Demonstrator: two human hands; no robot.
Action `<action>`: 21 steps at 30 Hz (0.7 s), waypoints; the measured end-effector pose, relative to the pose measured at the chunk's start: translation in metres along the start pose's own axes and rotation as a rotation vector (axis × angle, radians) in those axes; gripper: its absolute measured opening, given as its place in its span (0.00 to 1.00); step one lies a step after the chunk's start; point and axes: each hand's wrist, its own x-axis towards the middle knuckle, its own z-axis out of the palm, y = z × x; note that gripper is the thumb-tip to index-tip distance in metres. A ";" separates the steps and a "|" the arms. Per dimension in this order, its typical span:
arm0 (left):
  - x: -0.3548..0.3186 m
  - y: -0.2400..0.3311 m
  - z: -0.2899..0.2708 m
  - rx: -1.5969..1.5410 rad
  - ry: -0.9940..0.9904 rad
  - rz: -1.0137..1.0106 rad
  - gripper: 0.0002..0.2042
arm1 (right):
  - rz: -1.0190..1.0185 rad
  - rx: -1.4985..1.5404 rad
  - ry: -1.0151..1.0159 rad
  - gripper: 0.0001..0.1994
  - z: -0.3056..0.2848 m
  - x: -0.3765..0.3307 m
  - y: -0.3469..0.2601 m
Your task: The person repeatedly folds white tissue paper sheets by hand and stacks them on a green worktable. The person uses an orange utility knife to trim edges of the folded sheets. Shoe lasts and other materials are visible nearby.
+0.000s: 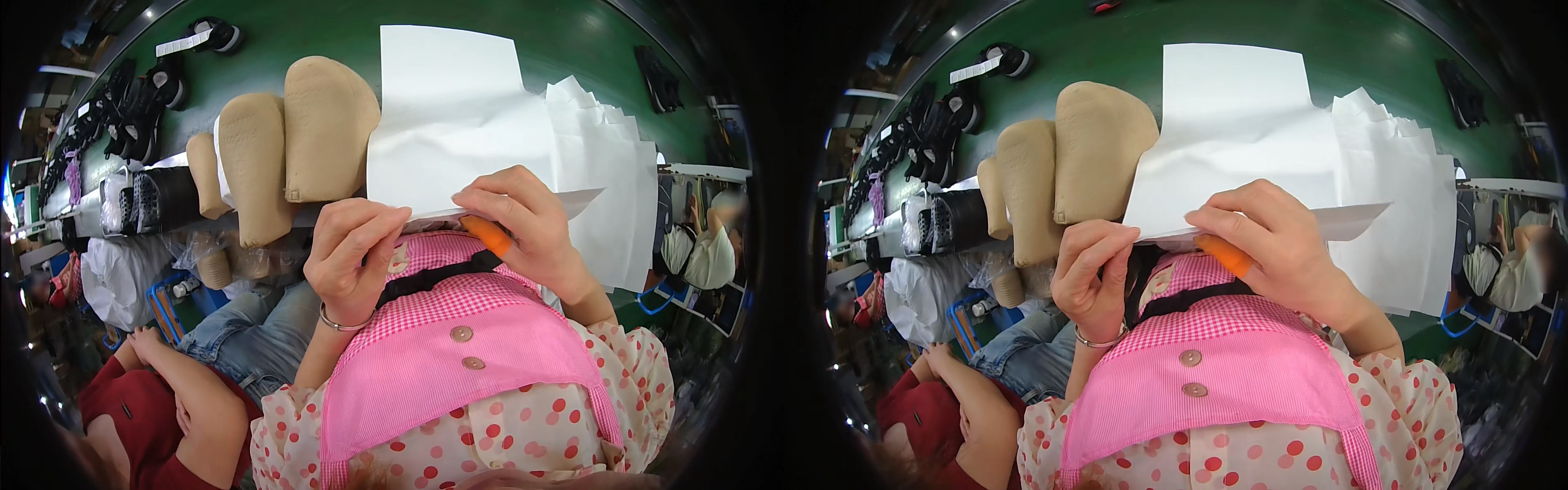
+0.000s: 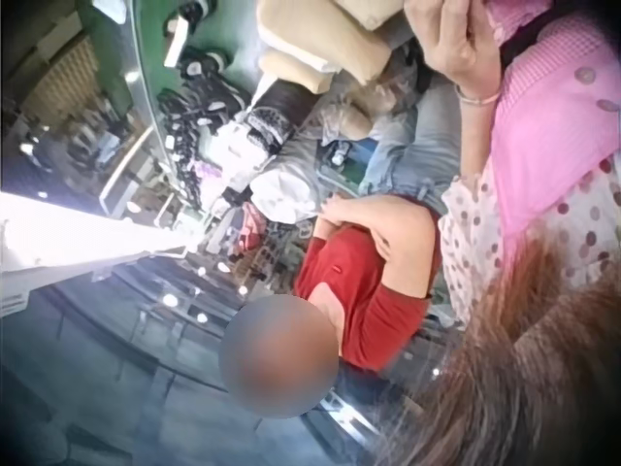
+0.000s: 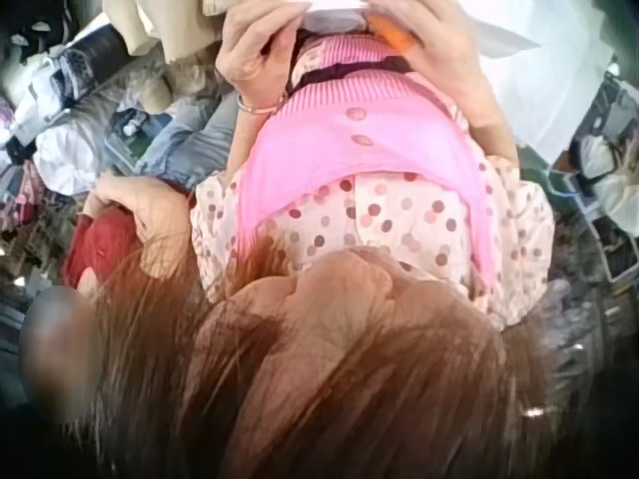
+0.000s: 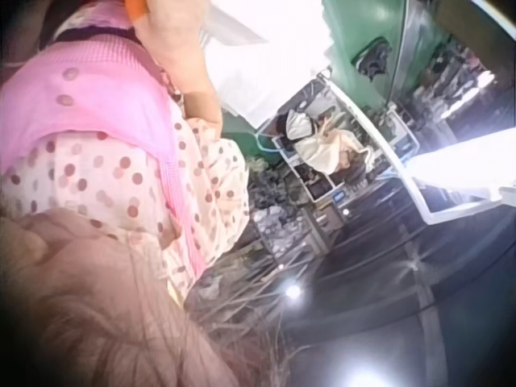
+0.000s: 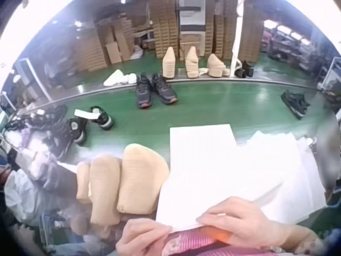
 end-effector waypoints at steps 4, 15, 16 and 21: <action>-0.001 0.002 0.006 -0.115 -0.033 -0.070 0.12 | 0.022 0.014 -0.034 0.11 -0.013 -0.004 -0.003; 0.009 0.005 0.019 -0.232 -0.212 0.002 0.11 | 0.280 0.188 -0.393 0.09 -0.054 -0.018 -0.001; 0.009 0.005 0.020 -0.218 -0.242 0.019 0.11 | 0.275 0.168 -0.399 0.08 -0.055 -0.018 0.000; 0.009 0.007 0.024 -0.022 -0.043 0.027 0.15 | 0.255 0.128 -0.378 0.05 -0.049 -0.022 0.009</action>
